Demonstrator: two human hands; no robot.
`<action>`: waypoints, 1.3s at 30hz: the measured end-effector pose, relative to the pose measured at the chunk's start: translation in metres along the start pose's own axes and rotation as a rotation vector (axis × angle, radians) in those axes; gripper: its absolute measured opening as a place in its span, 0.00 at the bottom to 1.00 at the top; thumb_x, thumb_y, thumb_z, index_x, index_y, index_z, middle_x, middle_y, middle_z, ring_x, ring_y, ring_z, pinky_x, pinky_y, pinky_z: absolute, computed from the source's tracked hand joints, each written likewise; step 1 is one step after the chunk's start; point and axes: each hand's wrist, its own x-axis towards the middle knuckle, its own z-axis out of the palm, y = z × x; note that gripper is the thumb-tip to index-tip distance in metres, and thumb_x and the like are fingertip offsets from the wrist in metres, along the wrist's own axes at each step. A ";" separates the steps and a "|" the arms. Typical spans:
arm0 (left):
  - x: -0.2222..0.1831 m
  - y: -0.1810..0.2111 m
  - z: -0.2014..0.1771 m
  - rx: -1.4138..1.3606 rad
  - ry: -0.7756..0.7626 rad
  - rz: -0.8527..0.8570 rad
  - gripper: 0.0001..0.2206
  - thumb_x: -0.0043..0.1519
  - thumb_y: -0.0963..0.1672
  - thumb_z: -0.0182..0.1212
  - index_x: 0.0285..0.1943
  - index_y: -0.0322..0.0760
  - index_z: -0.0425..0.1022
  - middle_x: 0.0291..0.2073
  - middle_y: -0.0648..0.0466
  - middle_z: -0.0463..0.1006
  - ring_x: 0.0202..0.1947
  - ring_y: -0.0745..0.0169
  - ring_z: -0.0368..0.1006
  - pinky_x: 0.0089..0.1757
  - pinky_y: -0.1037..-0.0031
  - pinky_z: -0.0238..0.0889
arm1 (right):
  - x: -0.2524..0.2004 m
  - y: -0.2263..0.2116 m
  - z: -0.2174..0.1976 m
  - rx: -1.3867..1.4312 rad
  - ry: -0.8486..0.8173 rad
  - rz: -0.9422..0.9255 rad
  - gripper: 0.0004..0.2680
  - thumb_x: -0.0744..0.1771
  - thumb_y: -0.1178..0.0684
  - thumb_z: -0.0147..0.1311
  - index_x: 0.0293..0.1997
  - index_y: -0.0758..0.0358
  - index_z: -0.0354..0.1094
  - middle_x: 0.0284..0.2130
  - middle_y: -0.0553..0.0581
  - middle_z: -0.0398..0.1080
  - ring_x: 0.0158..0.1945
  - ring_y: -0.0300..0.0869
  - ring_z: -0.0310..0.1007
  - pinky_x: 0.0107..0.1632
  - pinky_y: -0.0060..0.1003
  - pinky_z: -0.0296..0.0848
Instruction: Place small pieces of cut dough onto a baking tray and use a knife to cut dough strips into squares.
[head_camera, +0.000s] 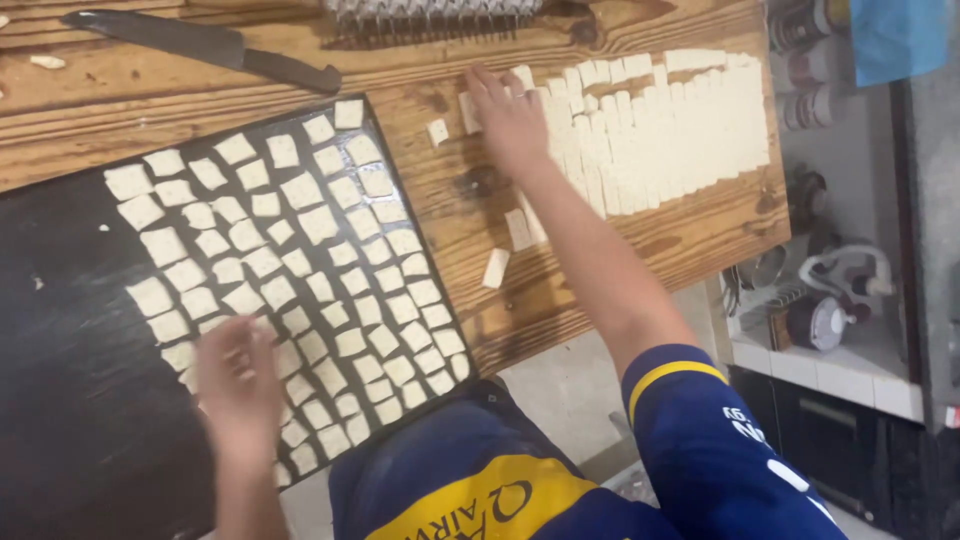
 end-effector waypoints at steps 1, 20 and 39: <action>0.001 0.029 0.015 -0.051 -0.177 -0.199 0.14 0.71 0.46 0.51 0.63 0.40 0.72 0.58 0.50 0.71 0.52 0.56 0.71 0.47 0.65 0.70 | 0.004 0.037 0.024 -0.217 -0.192 -0.021 0.23 0.67 0.60 0.51 0.73 0.52 0.54 0.73 0.49 0.51 0.67 0.59 0.55 0.57 0.56 0.62; 0.063 0.108 0.201 -0.287 -0.220 0.371 0.12 0.67 0.41 0.59 0.58 0.31 0.73 0.44 0.39 0.76 0.49 0.32 0.76 0.45 0.53 0.75 | -0.041 0.018 0.011 1.227 -0.107 0.064 0.09 0.73 0.52 0.50 0.61 0.53 0.65 0.46 0.53 0.77 0.50 0.39 0.74 0.53 0.38 0.74; 0.101 -0.012 0.088 -0.618 -0.089 0.049 0.10 0.69 0.42 0.49 0.57 0.42 0.71 0.32 0.47 0.79 0.35 0.49 0.80 0.38 0.65 0.73 | -0.041 -0.117 0.028 1.317 0.047 0.401 0.10 0.68 0.58 0.61 0.56 0.62 0.72 0.37 0.53 0.77 0.36 0.35 0.77 0.43 0.30 0.79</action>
